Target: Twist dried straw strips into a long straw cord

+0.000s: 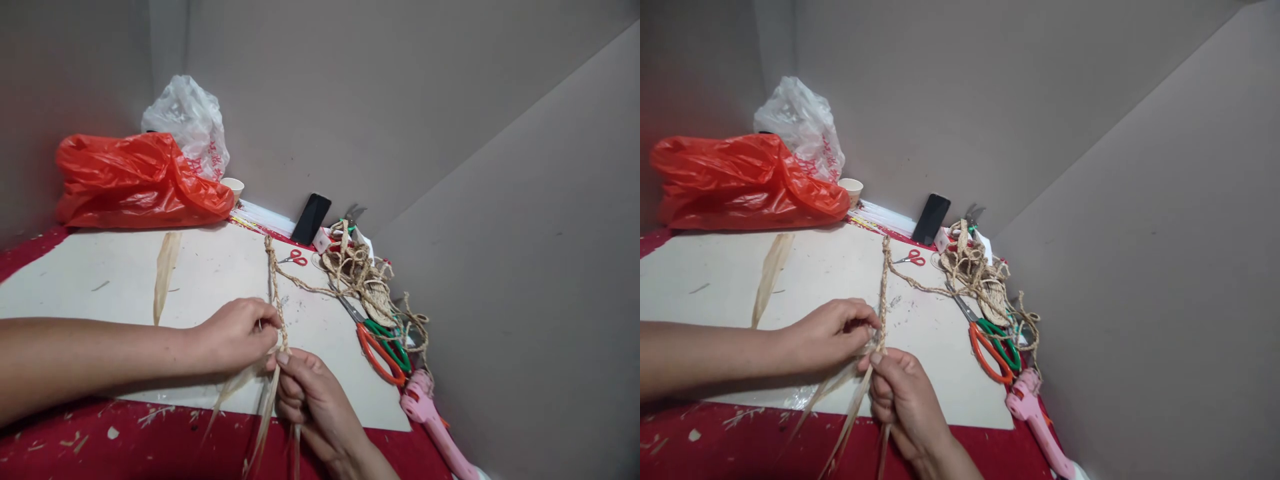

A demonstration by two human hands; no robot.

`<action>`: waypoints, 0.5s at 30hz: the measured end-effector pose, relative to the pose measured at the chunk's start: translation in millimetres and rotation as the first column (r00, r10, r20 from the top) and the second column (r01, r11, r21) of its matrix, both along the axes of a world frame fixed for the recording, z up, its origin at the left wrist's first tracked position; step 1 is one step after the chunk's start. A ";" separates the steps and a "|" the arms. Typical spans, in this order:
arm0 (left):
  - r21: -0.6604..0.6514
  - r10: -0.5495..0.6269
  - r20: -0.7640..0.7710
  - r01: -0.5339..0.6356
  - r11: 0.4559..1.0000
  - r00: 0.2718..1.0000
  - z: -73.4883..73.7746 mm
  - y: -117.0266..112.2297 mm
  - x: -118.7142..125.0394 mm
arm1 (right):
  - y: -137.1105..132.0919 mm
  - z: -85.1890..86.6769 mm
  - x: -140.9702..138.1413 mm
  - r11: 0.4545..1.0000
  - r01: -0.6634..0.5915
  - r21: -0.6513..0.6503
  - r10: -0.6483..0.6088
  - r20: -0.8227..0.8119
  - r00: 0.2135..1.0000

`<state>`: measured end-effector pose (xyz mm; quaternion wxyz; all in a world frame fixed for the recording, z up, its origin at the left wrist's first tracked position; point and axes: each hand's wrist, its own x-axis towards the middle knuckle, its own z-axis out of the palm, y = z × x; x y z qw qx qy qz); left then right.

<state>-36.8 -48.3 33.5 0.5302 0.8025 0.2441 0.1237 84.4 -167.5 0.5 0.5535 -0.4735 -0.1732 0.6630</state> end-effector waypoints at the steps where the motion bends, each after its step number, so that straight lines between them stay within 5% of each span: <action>1: -0.099 -0.025 0.002 0.025 0.995 1.000 -2.1 0.7 1.9 | -0.2 0.1 1.2 1.000 -0.008 0.005 0.008 -0.006 1.000; 4: -0.415 -0.146 0.004 0.134 0.900 0.989 -7.3 -2.7 5.5 | 0.1 0.9 4.2 0.999 -0.039 0.021 0.039 -0.016 0.999; 7: -0.535 -0.210 -0.019 0.167 0.828 0.978 -9.5 -6.5 5.8 | 0.8 2.5 7.4 0.996 -0.087 0.017 0.087 -0.016 0.996; 11: -0.293 -0.223 -0.017 0.208 0.933 0.975 -10.7 -6.2 2.7 | 1.5 6.5 13.1 0.987 -0.157 -0.025 0.157 0.007 0.988; 15: -0.048 -0.226 -0.051 0.223 0.974 0.973 -11.7 -6.9 0.2 | 1.6 9.2 17.3 0.977 -0.208 -0.038 0.210 0.055 0.976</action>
